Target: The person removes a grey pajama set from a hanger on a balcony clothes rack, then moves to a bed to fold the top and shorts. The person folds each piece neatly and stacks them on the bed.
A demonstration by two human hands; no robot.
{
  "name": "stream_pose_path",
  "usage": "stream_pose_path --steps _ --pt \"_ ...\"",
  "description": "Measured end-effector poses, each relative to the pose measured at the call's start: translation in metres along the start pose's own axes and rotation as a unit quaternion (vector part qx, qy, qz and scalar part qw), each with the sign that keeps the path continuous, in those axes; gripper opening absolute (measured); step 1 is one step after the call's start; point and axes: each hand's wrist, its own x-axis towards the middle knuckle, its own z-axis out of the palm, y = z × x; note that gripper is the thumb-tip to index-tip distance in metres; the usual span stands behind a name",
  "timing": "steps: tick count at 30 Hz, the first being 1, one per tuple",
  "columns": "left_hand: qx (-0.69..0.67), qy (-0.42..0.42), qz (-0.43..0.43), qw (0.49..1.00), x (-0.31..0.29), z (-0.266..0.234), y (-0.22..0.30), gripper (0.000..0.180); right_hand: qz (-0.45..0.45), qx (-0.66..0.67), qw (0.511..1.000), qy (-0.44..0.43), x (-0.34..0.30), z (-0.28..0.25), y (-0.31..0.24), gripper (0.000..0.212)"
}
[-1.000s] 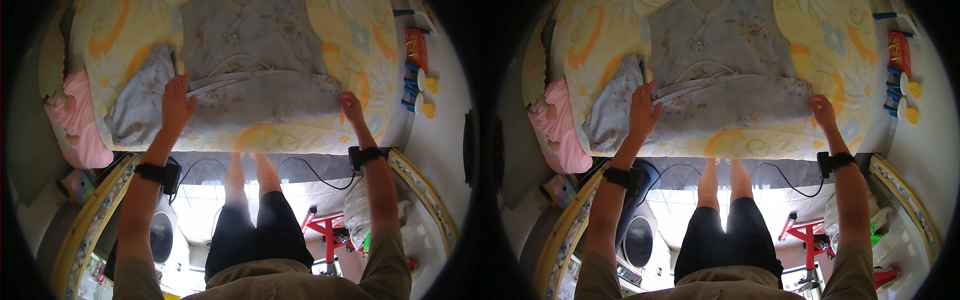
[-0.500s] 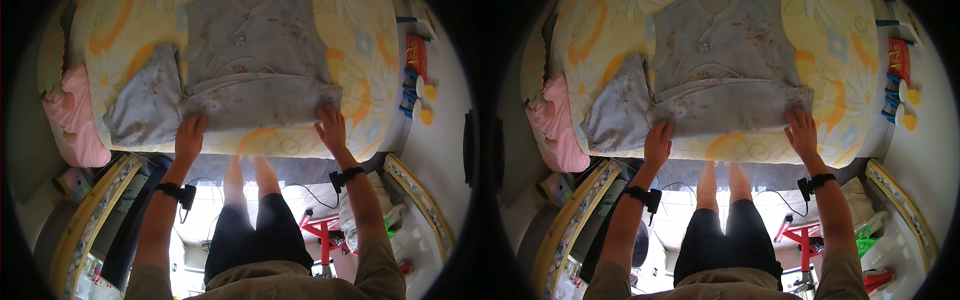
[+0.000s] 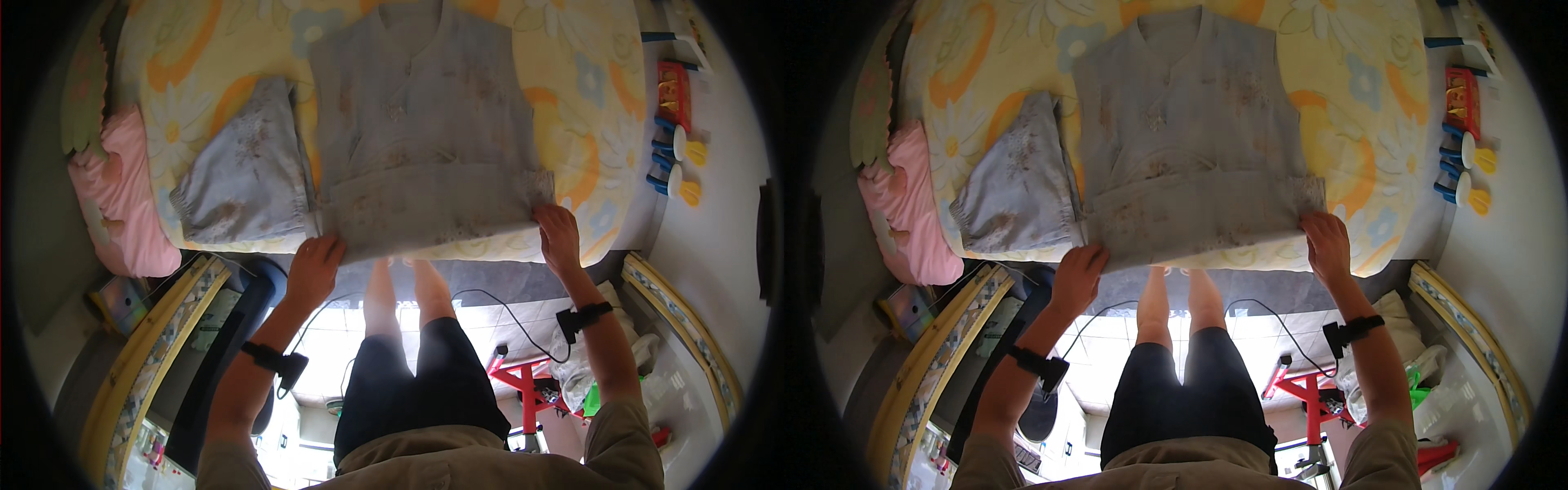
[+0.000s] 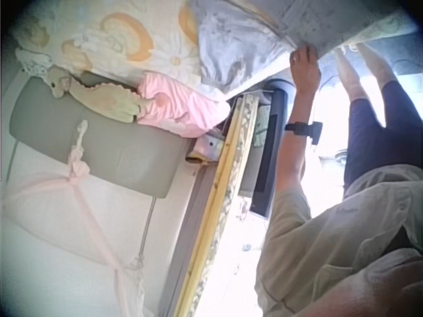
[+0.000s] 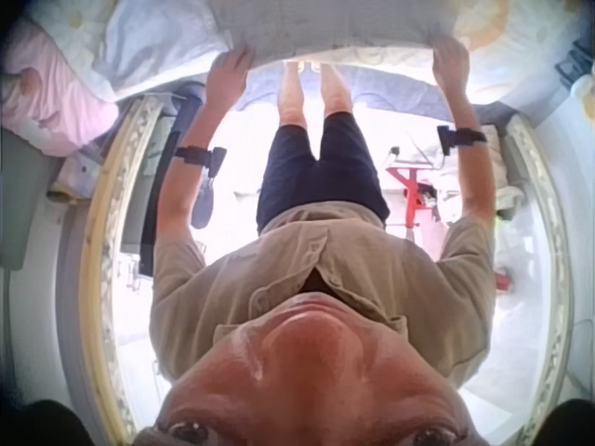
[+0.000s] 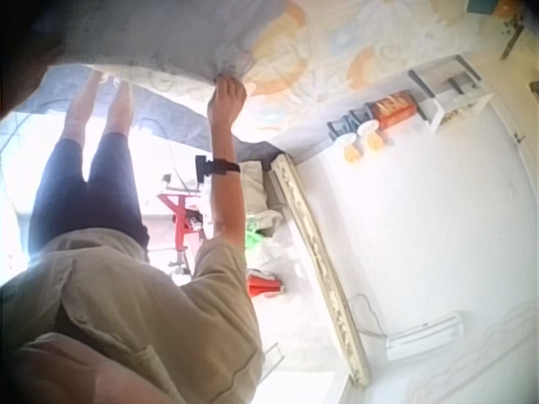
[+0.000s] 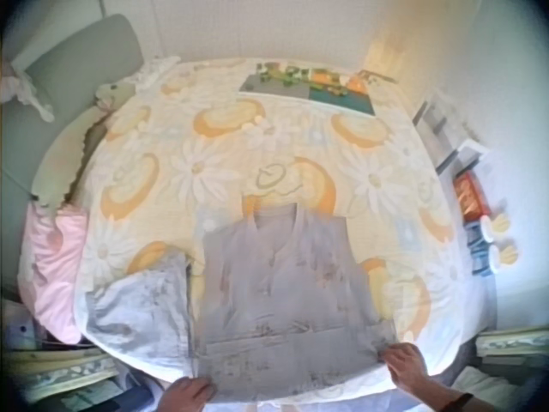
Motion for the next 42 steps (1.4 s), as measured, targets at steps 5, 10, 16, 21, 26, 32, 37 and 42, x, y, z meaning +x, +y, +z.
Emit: stream_pose_path --steps 5,10,16,21,26,32,37,42 --pt "-0.091 -0.139 -0.014 0.986 -0.01 -0.029 0.014 0.042 0.007 0.064 0.994 -0.084 -0.006 -0.037 0.005 0.023" --pt "-0.277 -0.258 -0.176 0.909 0.03 -0.088 -0.026 0.03 0.168 0.214 0.94 -0.206 0.042 -0.081 0.041 0.014" --pt "-0.332 -0.263 -0.209 0.881 0.164 -0.162 -0.14 0.038 0.111 0.293 0.912 -0.264 0.22 -0.1 0.126 0.02" --pt "-0.199 0.003 -0.195 0.96 0.242 -0.176 -0.191 0.051 0.019 0.105 0.994 0.013 0.324 -0.084 0.166 0.036" --pt "0.112 0.366 0.023 0.924 0.234 -0.111 -0.132 0.06 0.006 -0.012 0.973 0.231 0.283 -0.011 0.106 0.044" --pt "0.078 0.163 0.075 0.981 0.212 -0.018 -0.013 0.075 -0.113 -0.036 0.987 0.106 0.204 0.065 -0.017 0.052" --pt "0.157 0.215 0.017 0.964 0.256 0.008 -0.02 0.069 -0.061 -0.108 0.984 0.131 0.219 0.092 -0.017 0.052" --pt "0.146 0.232 -0.046 0.961 0.274 0.005 -0.025 0.064 0.121 -0.022 0.961 0.249 0.193 0.094 0.018 0.059"
